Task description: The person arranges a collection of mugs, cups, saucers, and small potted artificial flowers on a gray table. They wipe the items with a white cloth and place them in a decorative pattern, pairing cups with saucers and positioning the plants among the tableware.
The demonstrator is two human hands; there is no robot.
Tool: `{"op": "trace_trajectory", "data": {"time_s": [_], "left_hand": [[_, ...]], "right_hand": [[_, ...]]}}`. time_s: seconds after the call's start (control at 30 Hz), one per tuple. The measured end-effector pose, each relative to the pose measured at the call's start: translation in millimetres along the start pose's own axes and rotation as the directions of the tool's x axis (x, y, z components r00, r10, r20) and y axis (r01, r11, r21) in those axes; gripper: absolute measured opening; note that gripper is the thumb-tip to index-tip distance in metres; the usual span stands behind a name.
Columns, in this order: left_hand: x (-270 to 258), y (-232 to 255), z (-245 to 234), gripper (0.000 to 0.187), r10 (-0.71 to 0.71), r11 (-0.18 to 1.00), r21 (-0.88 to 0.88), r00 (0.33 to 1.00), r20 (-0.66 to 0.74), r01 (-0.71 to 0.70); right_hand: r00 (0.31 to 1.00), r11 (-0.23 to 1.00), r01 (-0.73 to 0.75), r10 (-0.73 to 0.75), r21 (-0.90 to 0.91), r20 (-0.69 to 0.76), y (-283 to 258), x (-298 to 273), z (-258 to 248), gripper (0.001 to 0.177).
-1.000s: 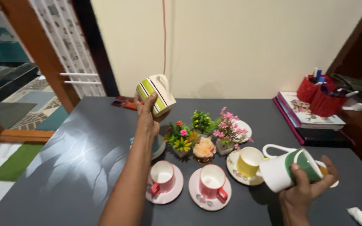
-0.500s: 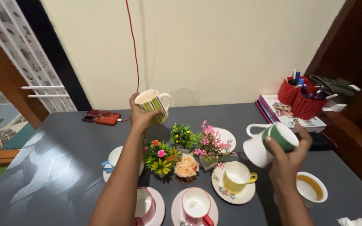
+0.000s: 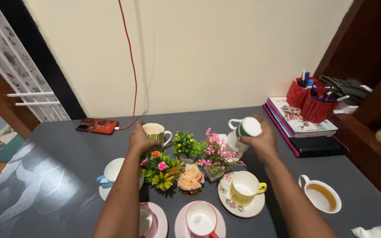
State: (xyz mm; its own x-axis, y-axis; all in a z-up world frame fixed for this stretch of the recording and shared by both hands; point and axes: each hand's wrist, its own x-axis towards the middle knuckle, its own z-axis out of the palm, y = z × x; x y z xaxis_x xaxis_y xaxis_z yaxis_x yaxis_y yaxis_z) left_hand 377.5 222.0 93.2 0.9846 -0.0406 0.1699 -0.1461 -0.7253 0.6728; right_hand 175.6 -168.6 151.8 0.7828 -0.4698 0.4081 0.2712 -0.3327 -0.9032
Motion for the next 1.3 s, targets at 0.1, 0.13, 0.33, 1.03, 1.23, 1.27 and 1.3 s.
{"op": "trace_trajectory", "data": {"time_s": [0.1,0.13,0.33,1.03,1.23,1.27,1.3], "left_hand": [[-2,-2,0,0.119,0.037,0.999,0.003,0.999,-0.013,-0.037],[-2,-2,0,0.118,0.029,1.0,-0.005,1.0,-0.004,-0.029],[-6,-9,-5,0.111,-0.048,0.997,-0.056,0.999,-0.012,0.047],[-150,282,-1,0.092,0.54,0.723,-0.493,0.841,-0.034,-0.484],[-170,288,-16,0.104,0.606,0.757,-0.284,0.795,-0.03,-0.588],[-170,290,-16,0.105,0.597,0.768,-0.287,0.802,-0.007,-0.573],[-168,292,-15,0.106,0.587,0.777,-0.29,0.809,0.017,-0.558]], "right_hand": [[0.998,0.984,-0.043,0.051,-0.174,0.044,6,-1,6,0.095],[0.998,0.977,-0.02,0.033,-0.213,0.06,7,-1,7,0.094],[0.997,0.987,-0.045,0.055,-0.151,0.057,20,-1,14,0.087],[0.932,0.65,-0.273,-0.005,0.71,0.362,-55,-22,-12,0.074],[0.948,0.987,0.114,-0.073,-0.117,0.309,-73,-6,-38,0.061],[0.943,0.938,0.208,-0.118,-0.276,0.31,-79,-5,-41,0.06],[0.944,0.91,0.22,-0.108,-0.35,0.313,-85,-4,-42,0.06]]}}
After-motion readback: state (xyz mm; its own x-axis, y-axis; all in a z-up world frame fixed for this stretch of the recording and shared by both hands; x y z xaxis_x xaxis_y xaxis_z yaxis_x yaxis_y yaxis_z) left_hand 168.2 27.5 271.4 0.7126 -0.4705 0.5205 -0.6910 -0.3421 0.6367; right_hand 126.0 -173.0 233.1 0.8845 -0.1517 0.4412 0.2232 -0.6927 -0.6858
